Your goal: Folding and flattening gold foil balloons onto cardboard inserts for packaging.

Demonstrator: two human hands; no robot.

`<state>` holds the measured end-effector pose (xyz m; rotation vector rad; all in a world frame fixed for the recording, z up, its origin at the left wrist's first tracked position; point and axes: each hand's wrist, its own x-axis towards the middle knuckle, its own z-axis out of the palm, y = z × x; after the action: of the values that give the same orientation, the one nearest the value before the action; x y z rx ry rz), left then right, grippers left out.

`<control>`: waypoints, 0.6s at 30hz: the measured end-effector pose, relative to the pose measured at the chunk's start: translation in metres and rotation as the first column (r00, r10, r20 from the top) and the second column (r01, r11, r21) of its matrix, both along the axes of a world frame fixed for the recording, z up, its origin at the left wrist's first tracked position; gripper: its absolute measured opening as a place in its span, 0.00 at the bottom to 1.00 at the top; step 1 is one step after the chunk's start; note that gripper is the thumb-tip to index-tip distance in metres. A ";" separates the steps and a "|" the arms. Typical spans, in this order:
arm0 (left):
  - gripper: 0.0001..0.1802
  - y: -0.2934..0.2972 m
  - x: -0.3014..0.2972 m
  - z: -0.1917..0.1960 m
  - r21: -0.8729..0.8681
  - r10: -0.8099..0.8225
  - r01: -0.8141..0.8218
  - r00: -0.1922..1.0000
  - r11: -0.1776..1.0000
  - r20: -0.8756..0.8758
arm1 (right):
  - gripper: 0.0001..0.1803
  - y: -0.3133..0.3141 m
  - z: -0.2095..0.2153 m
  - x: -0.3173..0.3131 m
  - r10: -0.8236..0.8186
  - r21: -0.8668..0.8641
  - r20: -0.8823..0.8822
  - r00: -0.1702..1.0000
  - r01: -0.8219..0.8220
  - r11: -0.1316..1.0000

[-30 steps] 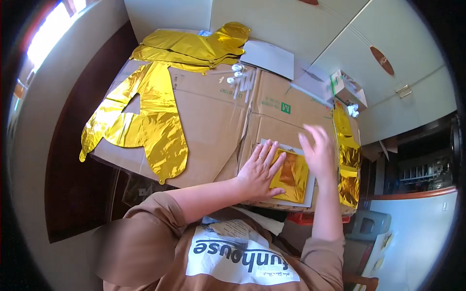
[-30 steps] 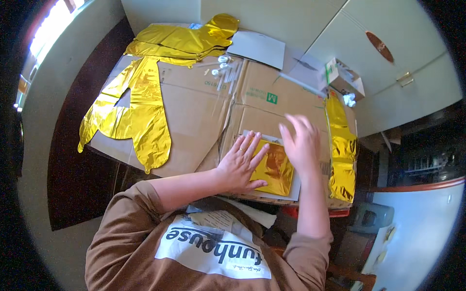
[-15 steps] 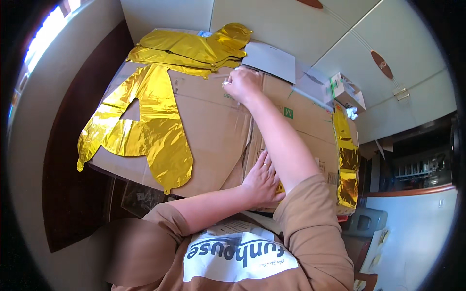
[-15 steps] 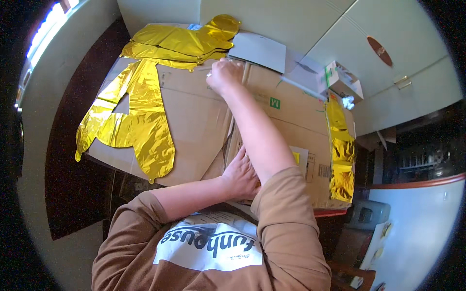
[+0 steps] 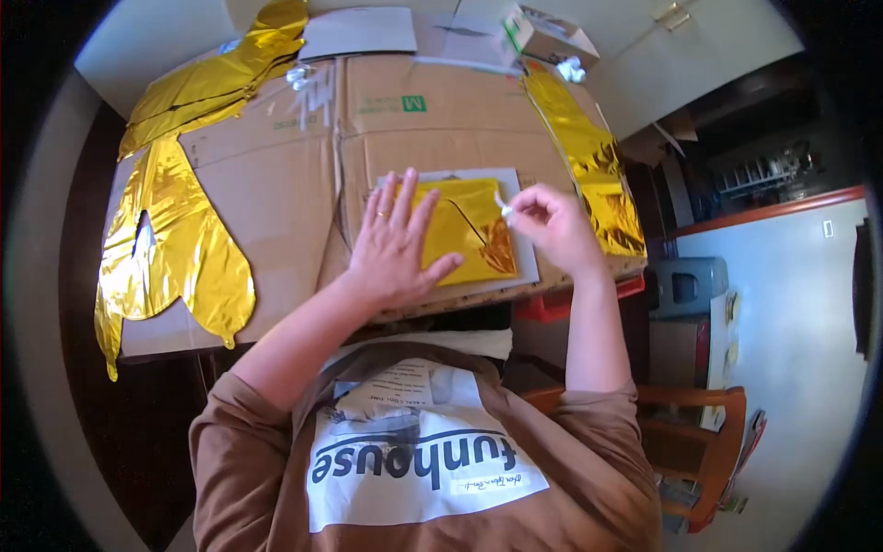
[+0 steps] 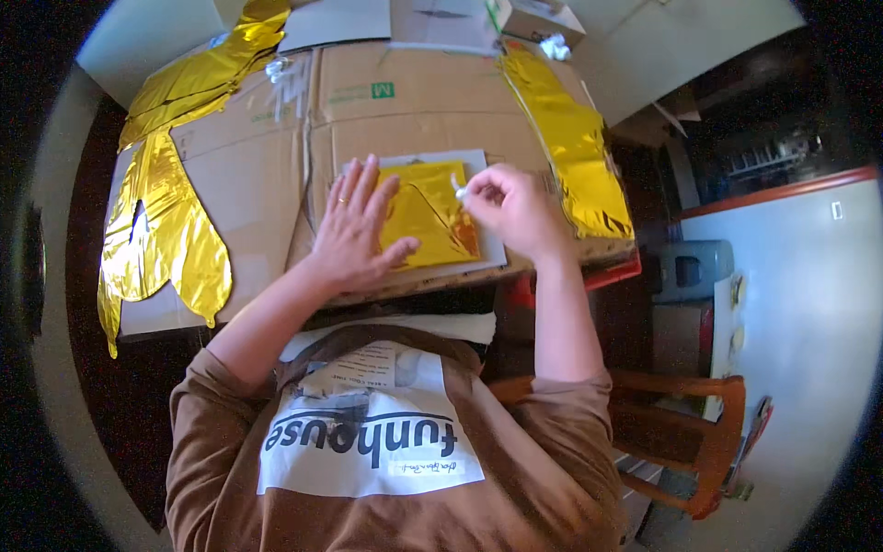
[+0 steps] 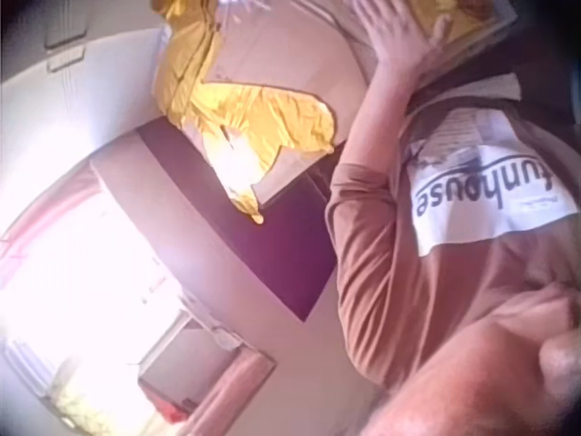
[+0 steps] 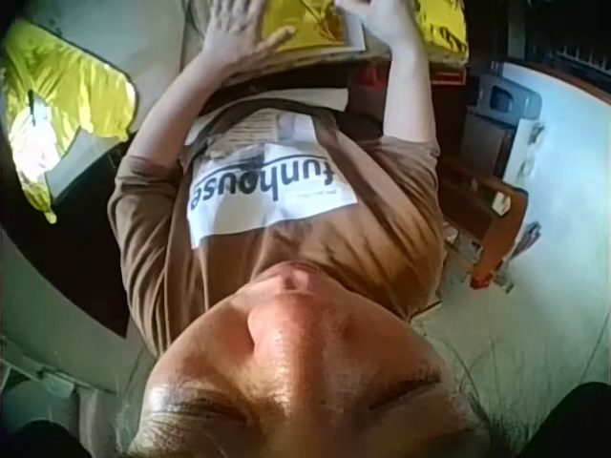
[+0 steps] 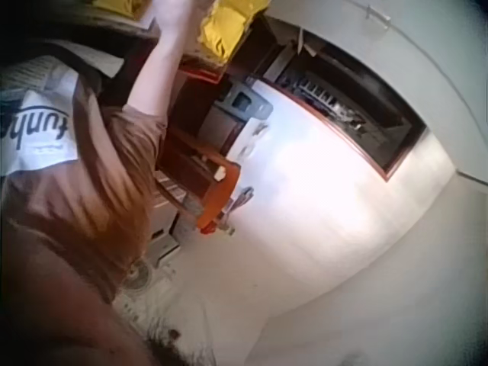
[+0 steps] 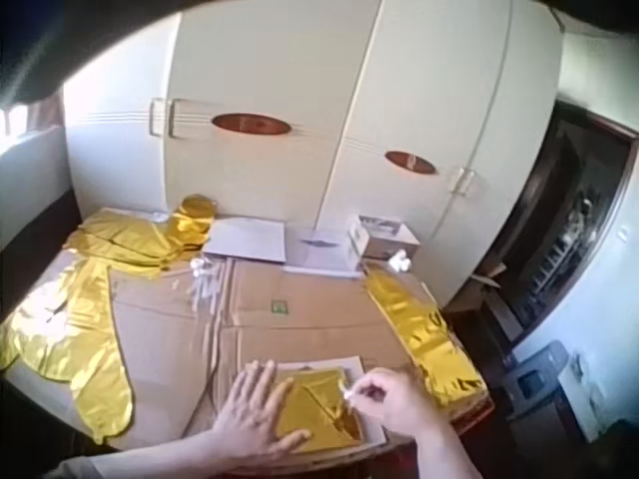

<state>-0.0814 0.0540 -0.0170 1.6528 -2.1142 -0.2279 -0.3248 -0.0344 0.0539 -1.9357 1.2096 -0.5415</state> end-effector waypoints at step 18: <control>0.36 0.011 0.005 0.037 -0.003 -0.431 0.450 0.857 0.893 0.282 | 0.09 0.025 -0.034 -0.013 0.069 -0.269 -0.195 0.978 -0.121 0.955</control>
<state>-0.0768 0.0651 0.0204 1.1900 -2.6670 -0.0632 -0.3377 -0.0091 0.0199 -2.3151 1.1954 -0.5142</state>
